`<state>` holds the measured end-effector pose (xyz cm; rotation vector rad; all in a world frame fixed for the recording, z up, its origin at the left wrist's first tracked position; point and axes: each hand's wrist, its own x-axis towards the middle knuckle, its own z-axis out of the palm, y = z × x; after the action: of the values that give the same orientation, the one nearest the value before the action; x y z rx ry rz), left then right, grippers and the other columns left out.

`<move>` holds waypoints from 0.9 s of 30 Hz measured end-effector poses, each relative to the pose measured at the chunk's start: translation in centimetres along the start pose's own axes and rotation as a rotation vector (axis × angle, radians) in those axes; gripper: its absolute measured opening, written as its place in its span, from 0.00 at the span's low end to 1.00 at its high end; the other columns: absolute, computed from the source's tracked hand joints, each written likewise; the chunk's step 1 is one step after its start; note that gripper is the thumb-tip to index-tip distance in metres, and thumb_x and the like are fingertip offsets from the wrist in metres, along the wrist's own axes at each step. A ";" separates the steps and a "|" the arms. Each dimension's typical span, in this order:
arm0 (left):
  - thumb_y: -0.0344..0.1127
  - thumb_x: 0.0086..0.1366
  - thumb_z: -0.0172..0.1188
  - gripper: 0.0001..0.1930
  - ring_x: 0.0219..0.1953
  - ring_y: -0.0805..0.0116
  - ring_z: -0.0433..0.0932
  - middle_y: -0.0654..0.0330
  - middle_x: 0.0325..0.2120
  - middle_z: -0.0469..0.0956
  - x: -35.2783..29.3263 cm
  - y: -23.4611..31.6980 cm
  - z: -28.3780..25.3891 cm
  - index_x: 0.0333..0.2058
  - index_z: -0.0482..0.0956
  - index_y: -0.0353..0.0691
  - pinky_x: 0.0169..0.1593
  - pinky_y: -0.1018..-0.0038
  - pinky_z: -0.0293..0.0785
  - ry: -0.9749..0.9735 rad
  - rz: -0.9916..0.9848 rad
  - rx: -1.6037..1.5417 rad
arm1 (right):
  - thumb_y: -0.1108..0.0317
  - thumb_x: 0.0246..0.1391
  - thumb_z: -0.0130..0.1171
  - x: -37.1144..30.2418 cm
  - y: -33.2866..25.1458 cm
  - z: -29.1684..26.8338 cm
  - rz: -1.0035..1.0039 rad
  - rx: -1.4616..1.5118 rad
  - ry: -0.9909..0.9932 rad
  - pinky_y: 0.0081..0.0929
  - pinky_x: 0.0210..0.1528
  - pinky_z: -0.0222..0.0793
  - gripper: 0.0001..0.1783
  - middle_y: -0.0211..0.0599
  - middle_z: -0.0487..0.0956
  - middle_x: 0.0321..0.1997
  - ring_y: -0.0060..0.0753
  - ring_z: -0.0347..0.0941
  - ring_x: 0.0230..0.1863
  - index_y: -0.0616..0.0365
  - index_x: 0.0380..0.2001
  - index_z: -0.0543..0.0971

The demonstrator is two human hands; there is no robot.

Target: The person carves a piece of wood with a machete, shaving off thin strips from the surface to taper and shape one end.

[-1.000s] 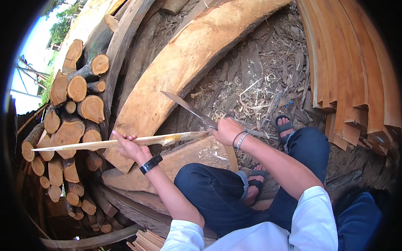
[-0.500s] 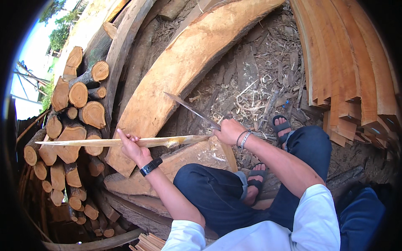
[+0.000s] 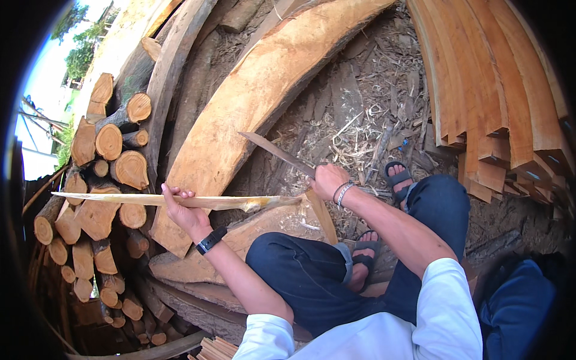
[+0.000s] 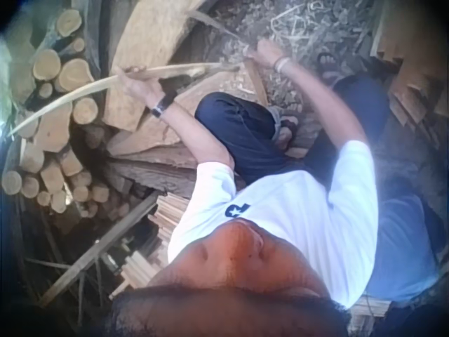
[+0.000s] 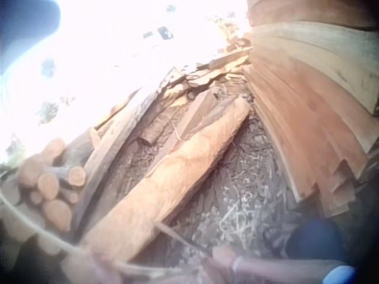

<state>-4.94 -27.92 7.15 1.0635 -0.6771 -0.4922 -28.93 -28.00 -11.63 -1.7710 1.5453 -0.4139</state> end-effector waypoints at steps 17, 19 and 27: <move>0.47 0.70 0.50 0.24 0.08 0.79 0.52 0.69 0.07 0.54 1.9 0.3 -5.0 0.15 0.60 0.47 0.16 0.80 0.48 -0.149 -0.057 -0.101 | 0.37 0.62 0.40 -7.3 2.4 6.0 0.203 0.173 -0.309 0.50 0.38 0.72 0.43 0.61 0.78 0.22 0.61 0.78 0.30 0.73 0.18 0.77; 0.46 0.71 0.48 0.24 0.09 0.79 0.50 0.69 0.07 0.53 1.3 0.2 -6.2 0.15 0.59 0.48 0.16 0.80 0.48 -0.163 -0.054 -0.128 | 0.35 0.62 0.36 -8.8 2.3 7.5 0.242 0.275 -0.336 0.51 0.38 0.71 0.46 0.61 0.77 0.21 0.62 0.77 0.29 0.74 0.17 0.77; 0.43 0.72 0.42 0.24 0.10 0.79 0.48 0.69 0.06 0.52 -3.7 0.7 -16.5 0.14 0.58 0.48 0.18 0.79 0.47 -0.272 0.033 -0.304 | 0.40 0.65 0.35 -11.6 1.8 13.1 0.200 0.409 -0.268 0.53 0.43 0.69 0.42 0.68 0.74 0.23 0.70 0.74 0.34 0.72 0.22 0.77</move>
<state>4.26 -14.91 1.59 0.7046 -0.8278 -0.6955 -24.12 -12.85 -19.15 -1.2870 1.3219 -0.3480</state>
